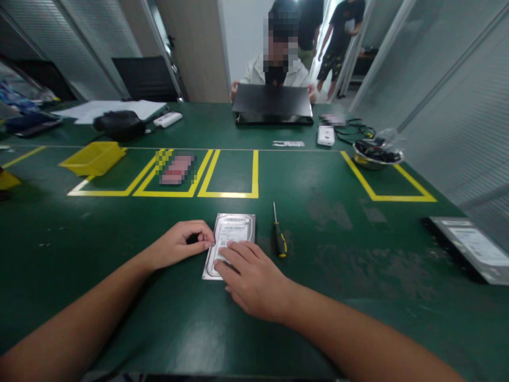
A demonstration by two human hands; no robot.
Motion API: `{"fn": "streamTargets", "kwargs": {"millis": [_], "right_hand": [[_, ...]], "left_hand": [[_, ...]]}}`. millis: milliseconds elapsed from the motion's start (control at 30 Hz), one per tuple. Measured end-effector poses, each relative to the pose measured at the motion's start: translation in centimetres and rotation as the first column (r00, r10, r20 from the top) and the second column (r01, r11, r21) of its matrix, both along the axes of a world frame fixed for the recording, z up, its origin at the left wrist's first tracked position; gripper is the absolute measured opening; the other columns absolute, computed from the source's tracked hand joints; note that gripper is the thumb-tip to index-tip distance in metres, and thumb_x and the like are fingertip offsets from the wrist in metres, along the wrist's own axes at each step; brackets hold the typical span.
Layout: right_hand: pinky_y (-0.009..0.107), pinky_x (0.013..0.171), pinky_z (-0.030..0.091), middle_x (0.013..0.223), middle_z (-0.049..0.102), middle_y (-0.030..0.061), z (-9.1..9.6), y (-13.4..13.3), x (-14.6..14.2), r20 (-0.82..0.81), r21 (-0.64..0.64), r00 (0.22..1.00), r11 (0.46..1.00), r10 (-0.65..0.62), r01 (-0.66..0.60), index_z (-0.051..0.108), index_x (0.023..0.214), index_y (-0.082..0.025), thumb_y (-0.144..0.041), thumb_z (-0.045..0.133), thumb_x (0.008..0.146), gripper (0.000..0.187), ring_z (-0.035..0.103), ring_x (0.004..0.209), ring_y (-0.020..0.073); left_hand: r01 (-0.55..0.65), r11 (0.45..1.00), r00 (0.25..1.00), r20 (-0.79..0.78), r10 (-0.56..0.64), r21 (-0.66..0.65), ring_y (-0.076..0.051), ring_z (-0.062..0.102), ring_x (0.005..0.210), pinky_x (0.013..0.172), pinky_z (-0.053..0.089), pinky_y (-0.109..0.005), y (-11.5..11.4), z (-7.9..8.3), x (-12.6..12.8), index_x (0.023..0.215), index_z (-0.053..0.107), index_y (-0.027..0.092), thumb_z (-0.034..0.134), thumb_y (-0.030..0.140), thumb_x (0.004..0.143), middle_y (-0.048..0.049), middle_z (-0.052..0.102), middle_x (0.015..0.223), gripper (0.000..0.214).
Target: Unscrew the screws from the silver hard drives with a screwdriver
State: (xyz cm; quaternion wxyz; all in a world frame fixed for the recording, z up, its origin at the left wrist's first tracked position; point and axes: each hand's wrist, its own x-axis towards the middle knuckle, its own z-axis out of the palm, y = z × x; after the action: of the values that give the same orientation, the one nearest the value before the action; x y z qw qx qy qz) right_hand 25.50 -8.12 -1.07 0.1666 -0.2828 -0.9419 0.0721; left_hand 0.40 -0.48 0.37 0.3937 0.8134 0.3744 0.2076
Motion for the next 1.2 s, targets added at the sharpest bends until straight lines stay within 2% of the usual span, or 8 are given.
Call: {"fn": "streamTargets", "kwargs": {"millis": [433, 1200], "right_hand": [[0.046, 0.117, 0.032, 0.143, 0.050, 0.0133, 0.23, -0.23, -0.28, 0.004, 0.021, 1.000, 1.000, -0.011, 0.011, 0.052, 0.136, -0.013, -0.026, 0.055, 0.093, 0.045, 0.040, 0.136, 0.0275], [0.047, 0.118, 0.032, 0.143, 0.050, 0.0127, 0.42, -0.83, -0.09, 0.003, 0.020, 1.000, 1.000, -0.018, 0.018, 0.054, 0.134, -0.013, -0.023, 0.048, 0.096, 0.041, 0.039, 0.137, 0.0277]], "left_hand": [[-0.013, 1.000, 1.000, -0.013, 0.014, 0.027, -0.012, 0.056, 0.071, 0.068, 0.045, -0.023, -0.30, 0.14, 0.07, 0.089, 0.070, 0.015, 0.062, 0.023, 0.088, -0.0011, 0.066, 0.080, 0.011], [0.011, 1.000, 1.000, -0.022, -0.010, 0.022, -0.012, 0.055, 0.072, 0.068, 0.044, -0.023, -0.30, -0.15, -0.11, 0.091, 0.070, 0.016, 0.062, 0.024, 0.088, -0.0007, 0.064, 0.081, 0.011]]}}
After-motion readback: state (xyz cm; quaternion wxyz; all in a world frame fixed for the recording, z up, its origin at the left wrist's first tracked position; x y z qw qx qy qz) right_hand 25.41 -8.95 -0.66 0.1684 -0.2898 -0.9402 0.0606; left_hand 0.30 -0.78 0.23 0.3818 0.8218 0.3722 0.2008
